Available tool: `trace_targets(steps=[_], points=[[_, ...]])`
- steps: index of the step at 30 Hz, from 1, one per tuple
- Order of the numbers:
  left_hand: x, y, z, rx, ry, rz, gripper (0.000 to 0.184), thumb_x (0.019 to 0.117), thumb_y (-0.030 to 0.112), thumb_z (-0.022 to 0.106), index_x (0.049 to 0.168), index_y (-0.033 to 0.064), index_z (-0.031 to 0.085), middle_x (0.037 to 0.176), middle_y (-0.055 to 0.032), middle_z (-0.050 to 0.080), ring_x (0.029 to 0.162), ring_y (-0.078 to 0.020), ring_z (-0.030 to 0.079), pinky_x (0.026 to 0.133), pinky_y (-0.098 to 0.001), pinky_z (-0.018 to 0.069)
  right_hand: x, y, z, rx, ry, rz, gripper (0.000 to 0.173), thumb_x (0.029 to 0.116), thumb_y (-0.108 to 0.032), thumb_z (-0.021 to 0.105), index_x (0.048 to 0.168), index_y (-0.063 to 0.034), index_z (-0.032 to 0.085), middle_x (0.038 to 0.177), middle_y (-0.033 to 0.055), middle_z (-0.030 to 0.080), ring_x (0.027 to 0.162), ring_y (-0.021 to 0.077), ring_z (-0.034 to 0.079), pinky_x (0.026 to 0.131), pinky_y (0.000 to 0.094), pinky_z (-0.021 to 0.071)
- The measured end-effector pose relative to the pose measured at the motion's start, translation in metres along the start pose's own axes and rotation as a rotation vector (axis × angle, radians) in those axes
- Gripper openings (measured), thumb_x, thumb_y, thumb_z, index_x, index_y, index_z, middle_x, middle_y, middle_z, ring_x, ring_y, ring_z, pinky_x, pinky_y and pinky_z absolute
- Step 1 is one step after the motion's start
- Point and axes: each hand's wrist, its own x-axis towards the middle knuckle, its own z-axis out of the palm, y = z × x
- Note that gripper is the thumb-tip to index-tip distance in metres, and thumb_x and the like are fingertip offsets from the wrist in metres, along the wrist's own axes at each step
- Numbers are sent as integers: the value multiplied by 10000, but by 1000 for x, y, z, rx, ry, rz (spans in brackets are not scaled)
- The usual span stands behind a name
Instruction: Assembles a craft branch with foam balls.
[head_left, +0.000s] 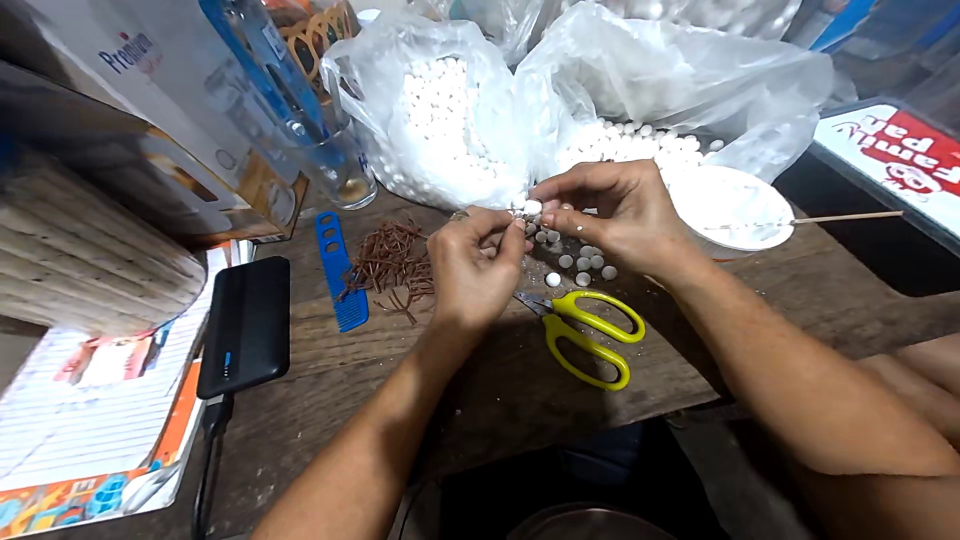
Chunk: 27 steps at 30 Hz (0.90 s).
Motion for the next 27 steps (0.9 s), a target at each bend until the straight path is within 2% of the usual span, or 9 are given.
trace_targets(steps=[3, 6, 9, 12, 16, 23, 27], points=[[-1, 1, 0, -13, -13, -9, 53, 940, -18, 648, 942, -42, 696, 855, -74, 708, 698, -34, 697, 659, -178, 594, -1, 1, 0, -53, -4, -10, 177, 899, -22, 692, 1070, 14, 727, 946, 18, 675, 787, -18, 612, 732, 132, 531], [1, 2, 3, -22, 10, -12, 56, 930, -27, 632, 927, -47, 684, 818, -60, 726, 694, -18, 702, 663, -170, 591, -1, 3, -2, -48, -21, -19, 199, 899, -25, 692, 1093, 17, 714, 991, 35, 697, 831, -2, 640, 763, 149, 547], [1, 3, 3, 16, 7, 8, 68, 936, -24, 627, 923, -57, 686, 803, -62, 720, 692, 0, 692, 668, -151, 579, -1, 2, 0, -41, -7, -37, 171, 901, -24, 687, 1063, 21, 713, 945, 20, 716, 805, -18, 652, 767, 150, 557], [-1, -1, 2, 65, 4, 78, 79, 919, -21, 634, 899, -63, 698, 823, -82, 690, 716, -13, 675, 688, -152, 571, -2, 1, 0, -77, 1, -106, 158, 908, -31, 689, 1043, 40, 731, 931, 42, 717, 803, -14, 650, 774, 151, 555], [-2, -5, 4, 125, 35, 157, 87, 885, -25, 635, 846, -62, 703, 806, -88, 656, 707, -14, 630, 666, -130, 522, -3, 0, -1, -134, -17, -164, 146, 919, -53, 682, 1018, 36, 742, 914, 53, 715, 796, -16, 639, 753, 138, 538], [-2, -7, 1, 190, 17, 241, 101, 892, -18, 623, 828, -52, 693, 823, -114, 659, 706, -59, 634, 650, -154, 520, -3, -1, -1, -218, -49, -181, 147, 956, -78, 644, 974, 22, 749, 890, 71, 708, 778, -7, 634, 735, 128, 521], [-3, -7, 2, 198, 21, 251, 102, 886, -24, 622, 825, -60, 696, 818, -124, 659, 714, -64, 634, 660, -153, 517, -4, 0, 1, -217, -34, -206, 147, 946, -51, 646, 994, 40, 751, 928, 107, 716, 815, 17, 660, 770, 140, 542]])
